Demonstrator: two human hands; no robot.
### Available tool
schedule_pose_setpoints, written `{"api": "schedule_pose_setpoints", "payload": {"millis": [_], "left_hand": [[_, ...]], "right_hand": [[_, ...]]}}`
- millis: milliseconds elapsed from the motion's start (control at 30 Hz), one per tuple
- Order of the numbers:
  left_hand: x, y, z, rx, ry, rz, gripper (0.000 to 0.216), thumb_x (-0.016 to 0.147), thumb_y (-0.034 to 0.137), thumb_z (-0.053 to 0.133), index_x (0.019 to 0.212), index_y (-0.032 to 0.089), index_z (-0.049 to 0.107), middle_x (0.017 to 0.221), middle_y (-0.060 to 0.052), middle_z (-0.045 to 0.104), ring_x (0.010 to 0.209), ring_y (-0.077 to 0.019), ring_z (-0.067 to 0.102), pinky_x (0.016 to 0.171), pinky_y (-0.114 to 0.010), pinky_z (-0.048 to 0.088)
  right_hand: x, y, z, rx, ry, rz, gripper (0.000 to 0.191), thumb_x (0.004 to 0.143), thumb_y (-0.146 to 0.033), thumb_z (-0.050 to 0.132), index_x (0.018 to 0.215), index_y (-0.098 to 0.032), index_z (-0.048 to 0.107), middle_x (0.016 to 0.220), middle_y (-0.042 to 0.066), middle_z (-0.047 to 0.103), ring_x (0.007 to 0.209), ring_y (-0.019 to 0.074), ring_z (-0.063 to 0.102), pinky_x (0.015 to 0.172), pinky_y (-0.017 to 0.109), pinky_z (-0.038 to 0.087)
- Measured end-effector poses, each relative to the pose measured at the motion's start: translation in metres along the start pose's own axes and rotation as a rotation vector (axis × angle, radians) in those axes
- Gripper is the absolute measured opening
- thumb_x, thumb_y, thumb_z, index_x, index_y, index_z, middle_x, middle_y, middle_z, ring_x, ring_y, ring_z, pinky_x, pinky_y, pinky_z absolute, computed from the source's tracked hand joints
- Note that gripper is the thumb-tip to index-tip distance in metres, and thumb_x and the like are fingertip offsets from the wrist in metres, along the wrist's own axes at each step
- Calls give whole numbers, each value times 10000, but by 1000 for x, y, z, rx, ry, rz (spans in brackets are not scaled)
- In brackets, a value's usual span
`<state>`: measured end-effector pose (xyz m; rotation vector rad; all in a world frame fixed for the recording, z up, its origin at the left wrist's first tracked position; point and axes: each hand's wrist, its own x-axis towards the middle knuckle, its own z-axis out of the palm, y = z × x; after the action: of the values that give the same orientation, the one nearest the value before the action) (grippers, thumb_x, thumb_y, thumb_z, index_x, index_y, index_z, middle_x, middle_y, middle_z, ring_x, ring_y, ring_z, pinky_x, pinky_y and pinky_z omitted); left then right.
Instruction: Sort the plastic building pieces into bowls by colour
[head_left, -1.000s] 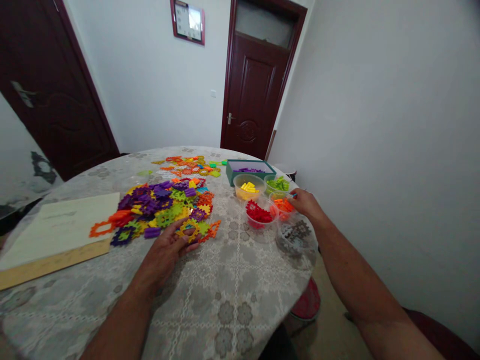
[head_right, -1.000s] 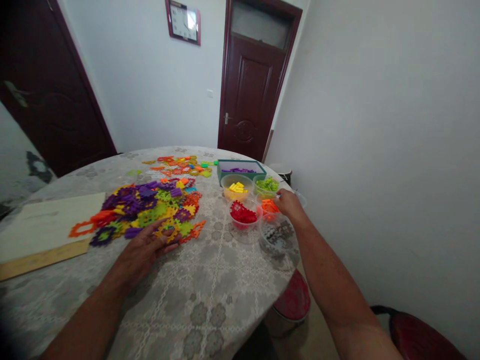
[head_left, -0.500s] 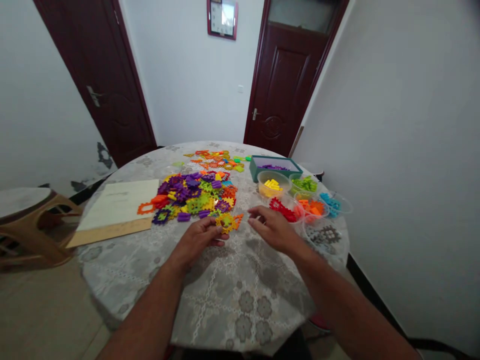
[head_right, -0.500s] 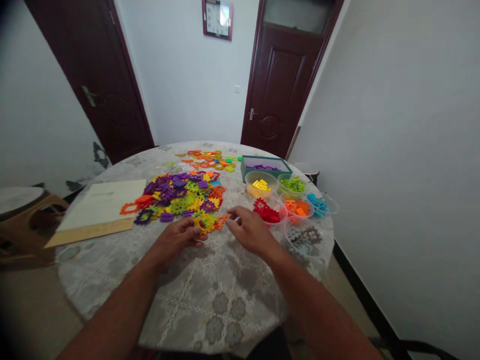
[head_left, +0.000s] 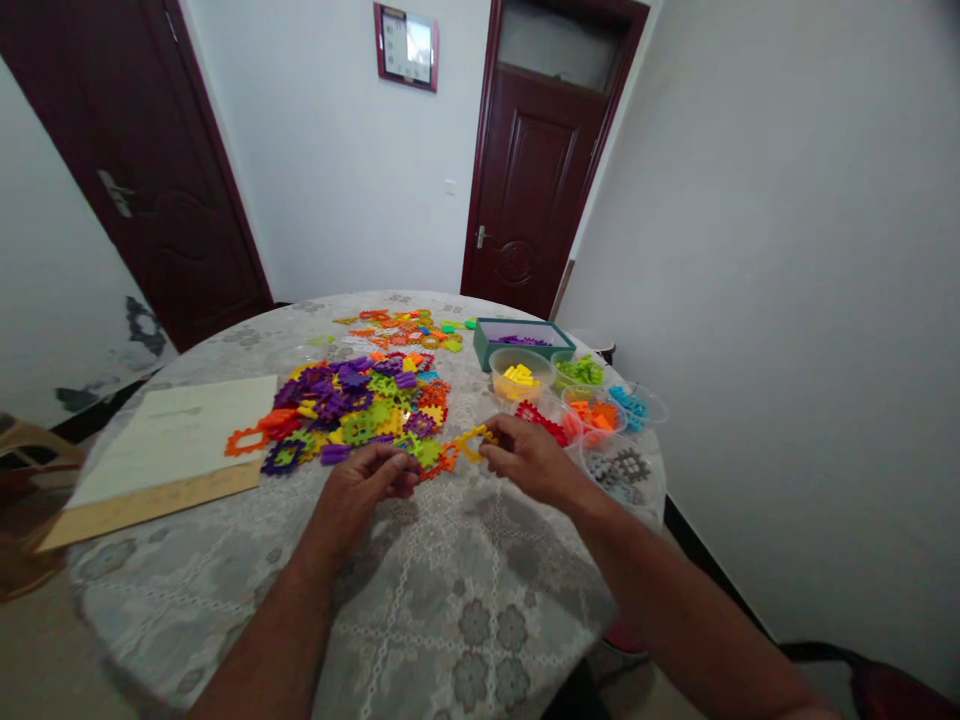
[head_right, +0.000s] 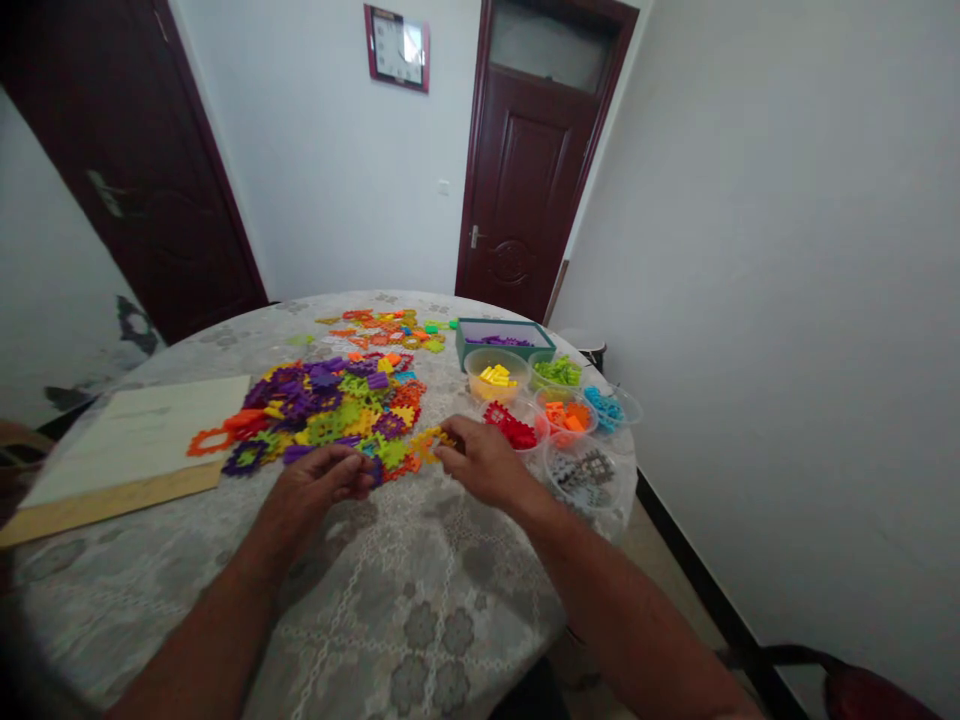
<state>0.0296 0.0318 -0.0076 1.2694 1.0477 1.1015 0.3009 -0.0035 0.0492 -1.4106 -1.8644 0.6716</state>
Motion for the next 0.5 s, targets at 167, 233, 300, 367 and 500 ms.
{"api": "schedule_pose_setpoints", "payload": {"millis": [167, 233, 300, 367, 500], "left_hand": [[3, 0, -9, 345, 424, 111, 264, 902, 460, 658, 952, 209, 717, 876, -64, 754, 818, -251, 715, 793, -381, 583], [4, -4, -10, 505, 490, 179, 206, 906, 401, 636, 968, 218, 708, 949, -75, 763, 906, -265, 719, 905, -402, 559], [5, -11, -9, 638, 473, 265, 170, 914, 337, 606, 1005, 228, 697, 1023, -88, 764, 995, -278, 714, 986, -414, 532], [7, -20, -8, 757, 412, 346, 178, 916, 285, 579, 1040, 222, 690, 1075, -109, 756, 1060, -294, 698, 1035, -432, 511], [9, -35, -7, 929, 306, 473, 268, 922, 274, 597, 1161, 199, 692, 1186, -150, 729, 1196, -327, 644, 1109, -476, 460]], "right_hand": [[57, 32, -72, -267, 135, 140, 263, 925, -235, 654, 1177, -181, 703, 804, 23, 756, 685, 164, 698, 664, 250, 494], [83, 44, -91, -427, 230, 216, 292, 925, -213, 642, 1203, -157, 715, 853, 57, 782, 752, 182, 722, 727, 262, 511], [104, 52, -102, -579, 293, 268, 313, 928, -192, 628, 1220, -139, 726, 963, 101, 802, 869, 210, 741, 808, 279, 518], [116, 56, -107, -698, 321, 275, 359, 933, -163, 605, 1271, -123, 719, 1097, 144, 798, 1002, 243, 736, 894, 303, 511], [113, 45, -98, -760, 308, 161, 403, 946, -135, 569, 1325, -115, 702, 1201, 173, 775, 1106, 271, 712, 979, 335, 490]]}}
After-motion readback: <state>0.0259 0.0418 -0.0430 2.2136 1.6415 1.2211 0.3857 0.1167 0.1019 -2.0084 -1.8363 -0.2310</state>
